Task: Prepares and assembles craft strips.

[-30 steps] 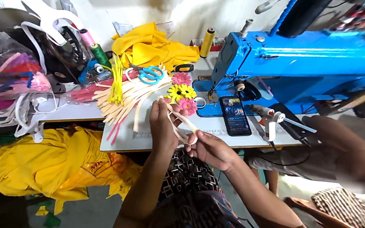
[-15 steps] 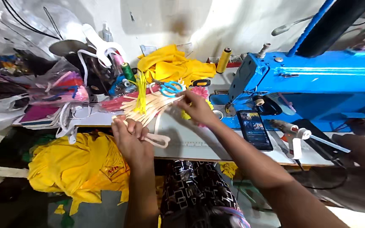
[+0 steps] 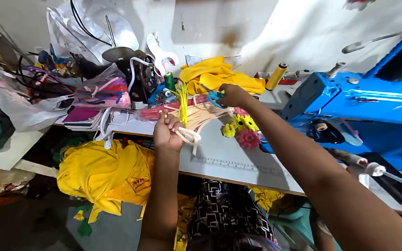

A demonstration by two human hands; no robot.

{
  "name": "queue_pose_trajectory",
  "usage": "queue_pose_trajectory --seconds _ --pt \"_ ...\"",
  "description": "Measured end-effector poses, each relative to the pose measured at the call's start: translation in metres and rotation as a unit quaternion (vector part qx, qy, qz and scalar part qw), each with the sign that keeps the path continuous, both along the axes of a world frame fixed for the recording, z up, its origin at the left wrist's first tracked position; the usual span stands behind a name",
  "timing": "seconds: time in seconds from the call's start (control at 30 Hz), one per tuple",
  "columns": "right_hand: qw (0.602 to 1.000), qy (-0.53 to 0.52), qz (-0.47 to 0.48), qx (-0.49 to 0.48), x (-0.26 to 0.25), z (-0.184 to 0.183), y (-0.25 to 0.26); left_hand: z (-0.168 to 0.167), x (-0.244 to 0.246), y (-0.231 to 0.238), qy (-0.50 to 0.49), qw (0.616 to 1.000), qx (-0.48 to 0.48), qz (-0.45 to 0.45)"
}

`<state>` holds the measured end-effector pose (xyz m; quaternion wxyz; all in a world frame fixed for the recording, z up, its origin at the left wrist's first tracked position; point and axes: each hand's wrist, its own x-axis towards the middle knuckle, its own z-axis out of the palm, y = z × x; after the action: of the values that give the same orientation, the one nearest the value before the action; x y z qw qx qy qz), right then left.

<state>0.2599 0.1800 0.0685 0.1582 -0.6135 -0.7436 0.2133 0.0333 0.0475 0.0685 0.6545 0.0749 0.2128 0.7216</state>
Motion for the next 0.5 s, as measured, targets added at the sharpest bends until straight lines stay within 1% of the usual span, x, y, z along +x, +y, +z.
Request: queue_pose_trajectory --seconds 0.03,0.07,0.1,0.17,0.23,0.27,0.3,0.33,0.4,0.43,0.5 --pt "0.997 0.077 0.003 -0.009 0.007 0.005 -0.021 0.002 0.0 0.0 0.014 1.0 0.012 0.022" --pt "0.985 0.168 0.008 -0.037 0.012 0.009 -0.046 0.005 0.0 0.0 0.033 0.998 0.027 0.051" --pt "0.958 0.276 0.018 -0.076 0.016 0.009 -0.074 0.008 0.0 0.0 0.056 0.994 0.045 0.083" --pt "0.864 0.48 0.046 -0.142 0.021 -0.008 -0.13 0.013 0.006 0.001 0.092 0.982 0.075 0.148" --pt "0.728 0.648 0.111 -0.195 0.021 -0.036 -0.173 0.017 0.015 0.006 0.104 0.971 0.097 0.194" --pt "0.662 0.705 0.143 -0.21 0.015 -0.05 -0.193 0.017 0.02 0.009 0.098 0.968 0.101 0.208" --pt "0.609 0.742 0.174 -0.219 0.006 -0.062 -0.21 0.017 0.025 0.012 0.084 0.967 0.104 0.216" --pt "0.568 0.766 0.196 -0.227 -0.005 -0.07 -0.225 0.016 0.029 0.014 0.069 0.968 0.104 0.219" --pt "0.501 0.796 0.227 -0.254 -0.028 -0.078 -0.249 0.011 0.037 0.016 0.047 0.971 0.099 0.213" --pt "0.476 0.8 0.244 -0.27 -0.036 -0.079 -0.255 0.008 0.041 0.015 0.046 0.973 0.098 0.202" --pt "0.45 0.796 0.283 -0.289 -0.047 -0.079 -0.261 0.006 0.049 0.012 0.036 0.976 0.089 0.196"
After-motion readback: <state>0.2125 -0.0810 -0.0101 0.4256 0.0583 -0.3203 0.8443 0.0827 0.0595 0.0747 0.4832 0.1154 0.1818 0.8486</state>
